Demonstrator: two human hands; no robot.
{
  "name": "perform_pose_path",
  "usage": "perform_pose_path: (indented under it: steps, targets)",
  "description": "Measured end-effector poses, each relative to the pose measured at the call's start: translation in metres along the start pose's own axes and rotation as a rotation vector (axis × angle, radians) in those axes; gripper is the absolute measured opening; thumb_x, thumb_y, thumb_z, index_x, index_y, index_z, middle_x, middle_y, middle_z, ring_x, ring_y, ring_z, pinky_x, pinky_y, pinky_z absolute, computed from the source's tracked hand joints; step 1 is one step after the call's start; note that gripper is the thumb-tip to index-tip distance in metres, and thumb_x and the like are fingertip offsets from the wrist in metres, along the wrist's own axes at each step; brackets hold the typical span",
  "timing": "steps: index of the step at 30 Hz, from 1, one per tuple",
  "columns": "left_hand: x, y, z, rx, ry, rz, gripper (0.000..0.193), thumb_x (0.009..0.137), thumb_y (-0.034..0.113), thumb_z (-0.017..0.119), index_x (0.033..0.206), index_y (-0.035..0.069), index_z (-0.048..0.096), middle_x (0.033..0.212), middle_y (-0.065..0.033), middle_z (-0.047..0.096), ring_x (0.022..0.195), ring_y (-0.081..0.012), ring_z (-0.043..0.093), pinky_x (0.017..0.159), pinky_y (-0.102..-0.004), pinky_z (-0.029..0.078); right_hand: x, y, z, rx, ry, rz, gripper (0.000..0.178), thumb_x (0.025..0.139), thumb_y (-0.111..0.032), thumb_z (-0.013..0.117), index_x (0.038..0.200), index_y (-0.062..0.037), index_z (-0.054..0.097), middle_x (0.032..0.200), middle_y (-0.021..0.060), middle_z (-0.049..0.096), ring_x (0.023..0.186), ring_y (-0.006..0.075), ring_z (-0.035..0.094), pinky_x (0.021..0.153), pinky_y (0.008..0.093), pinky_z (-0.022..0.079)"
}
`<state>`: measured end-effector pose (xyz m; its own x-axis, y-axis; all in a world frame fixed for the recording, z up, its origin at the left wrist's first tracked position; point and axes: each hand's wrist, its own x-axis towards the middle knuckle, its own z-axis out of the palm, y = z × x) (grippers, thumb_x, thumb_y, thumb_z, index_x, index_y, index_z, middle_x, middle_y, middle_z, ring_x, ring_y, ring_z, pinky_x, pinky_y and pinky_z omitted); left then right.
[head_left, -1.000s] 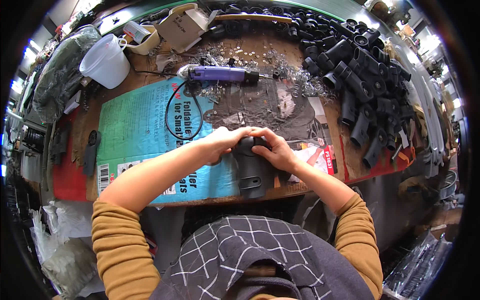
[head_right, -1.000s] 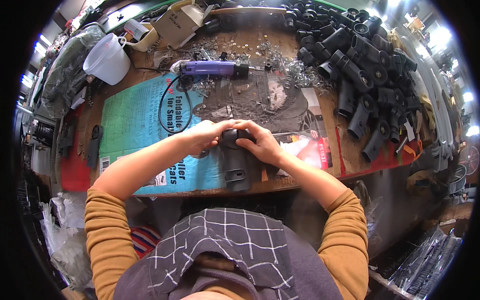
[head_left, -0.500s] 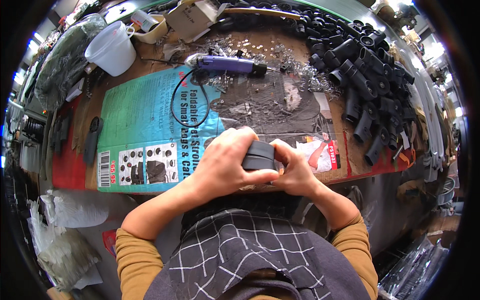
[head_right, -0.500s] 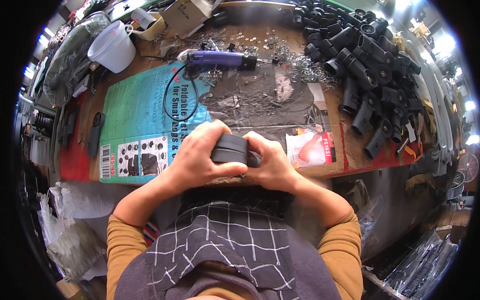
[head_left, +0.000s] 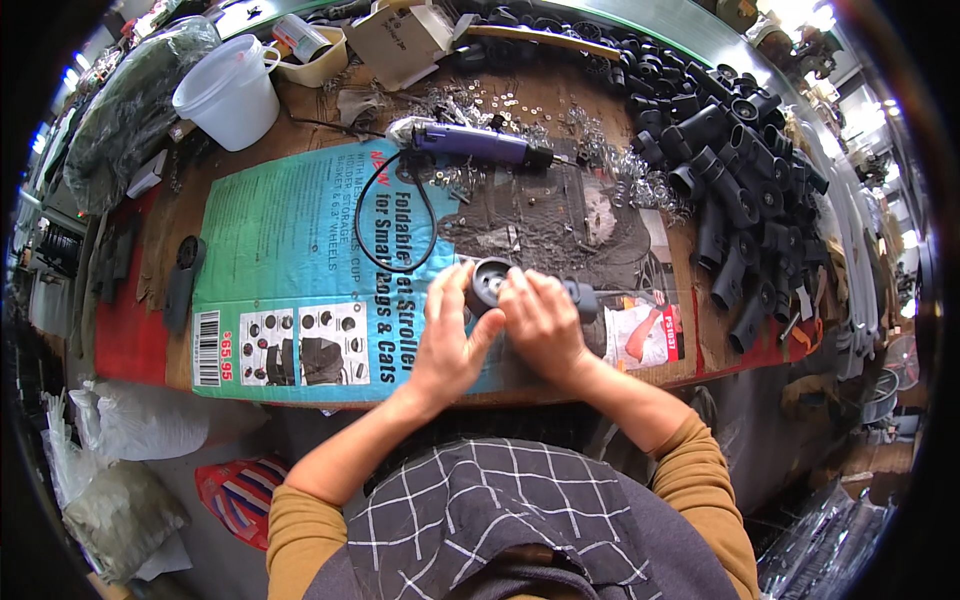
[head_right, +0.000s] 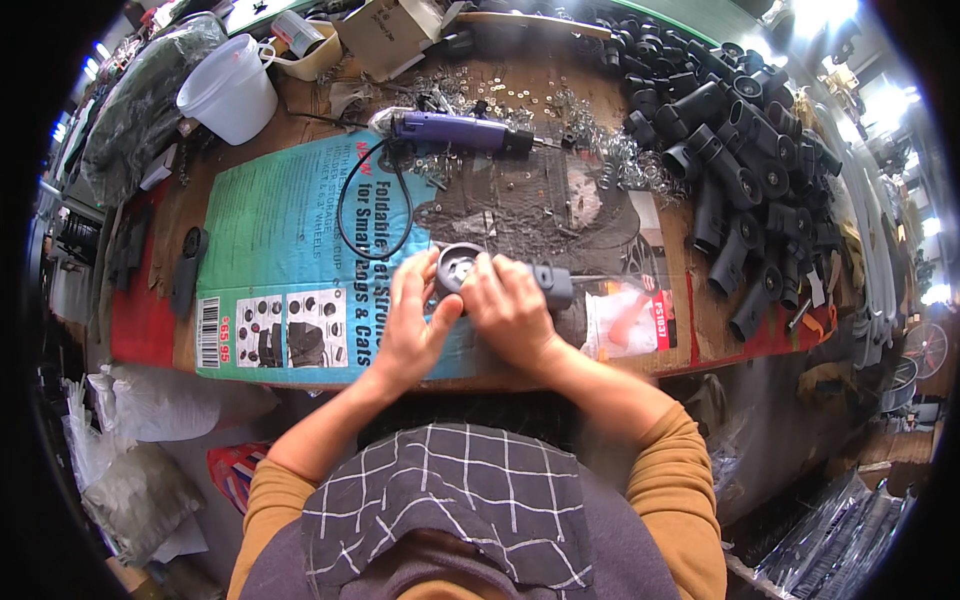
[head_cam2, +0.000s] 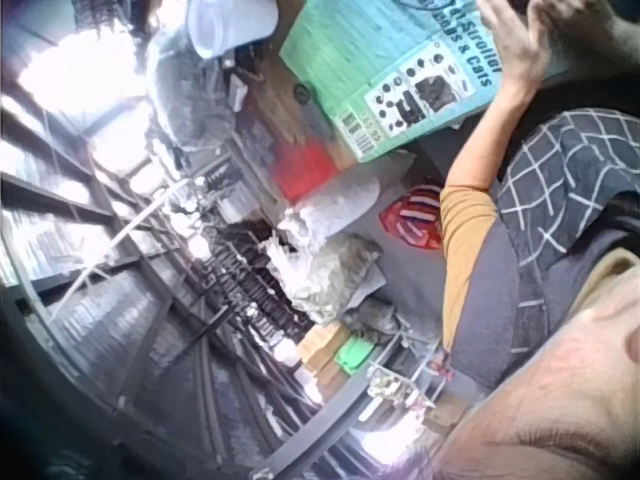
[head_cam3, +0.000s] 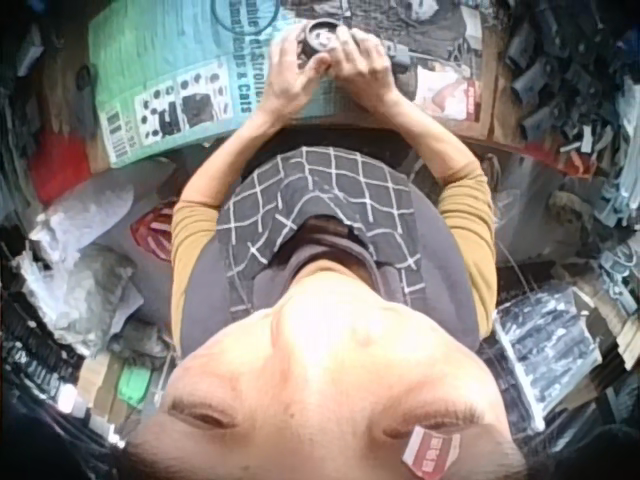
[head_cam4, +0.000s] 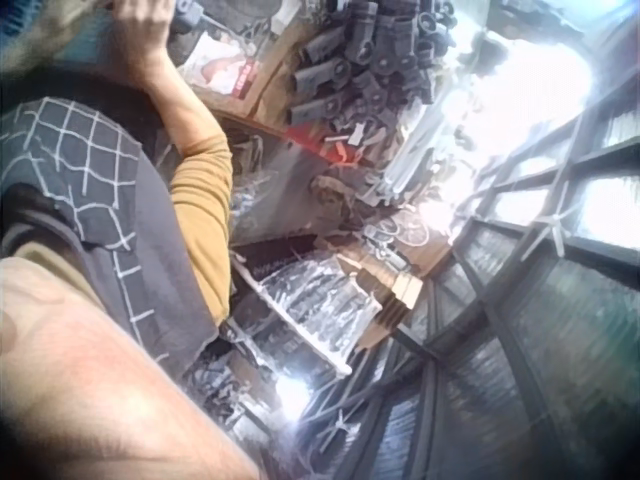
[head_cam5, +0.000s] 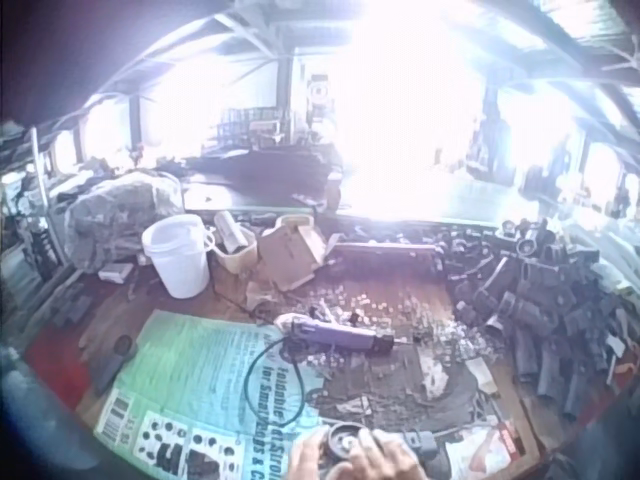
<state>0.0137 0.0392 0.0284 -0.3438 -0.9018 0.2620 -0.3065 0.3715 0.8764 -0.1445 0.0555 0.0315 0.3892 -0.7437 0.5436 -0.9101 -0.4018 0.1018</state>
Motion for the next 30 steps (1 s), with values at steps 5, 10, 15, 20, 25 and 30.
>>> perform_pose_path:
  steps: [5,10,15,20,25,30]
  targets:
    - [0.005,-0.021,0.02,-0.11,0.137,-0.046,0.081,0.093,0.06,0.048,0.134,-0.009,0.04,0.133,-0.0284,0.044,0.126,-0.0404,0.043,0.108,-0.0462,0.031,-0.01,-0.028,-0.002,0.052,-0.082,-0.071,0.024,0.075,-0.013,0.062,0.094,0.0011,0.066,0.107,0.0154,0.064,0.087,0.0256,0.059,0.074,0.035,0.05]
    - [0.026,-0.03,0.014,-0.094,0.047,-0.008,0.048,0.076,0.029,0.079,0.11,0.003,0.058,0.105,-0.0152,0.061,0.102,-0.0331,0.058,0.09,-0.0395,0.047,0.02,0.039,0.019,0.721,0.053,0.371,0.009,0.079,-0.005,0.064,0.087,-0.0028,0.065,0.093,0.0164,0.059,0.085,0.0314,0.058,0.076,0.0408,0.048]
    - [0.033,-0.027,0.014,-0.058,-0.038,0.01,0.05,0.07,0.022,0.082,0.111,0.005,0.058,0.12,-0.0153,0.054,0.115,-0.0314,0.052,0.098,-0.039,0.043,0.082,0.115,0.093,0.304,-0.091,0.364,0.007,0.081,-0.012,0.066,0.083,-0.0057,0.068,0.087,0.011,0.06,0.089,0.0288,0.059,0.08,0.0405,0.048]
    - [0.035,-0.029,0.013,-0.104,-0.046,-0.03,0.049,0.069,0.022,0.083,0.109,0.006,0.059,0.123,-0.0155,0.053,0.117,-0.032,0.05,0.1,-0.04,0.042,0.092,0.126,0.124,0.181,-0.059,0.236,0.009,0.081,-0.015,0.067,0.082,-0.0061,0.069,0.089,0.0103,0.061,0.09,0.029,0.058,0.083,0.0411,0.047]
    - [0.035,-0.031,0.015,-0.095,-0.032,0.007,0.056,0.069,0.023,0.083,0.112,0.005,0.054,0.121,-0.0152,0.052,0.117,-0.0317,0.05,0.1,-0.0399,0.041,0.084,0.129,0.127,0.182,-0.06,0.286,0.009,0.081,-0.012,0.069,0.086,-0.0048,0.067,0.086,0.0123,0.061,0.09,0.031,0.058,0.083,0.0413,0.045]
    - [0.032,-0.032,0.019,-0.105,-0.001,-0.067,0.067,0.068,0.024,0.084,0.119,0.003,0.045,0.113,-0.0131,0.052,0.109,-0.0283,0.053,0.095,-0.037,0.044,0.066,0.097,0.067,0.639,-0.126,0.59,0.011,0.086,-0.013,0.069,0.086,-0.0016,0.066,0.078,0.007,0.058,0.073,0.0179,0.056,0.068,0.0317,0.046]
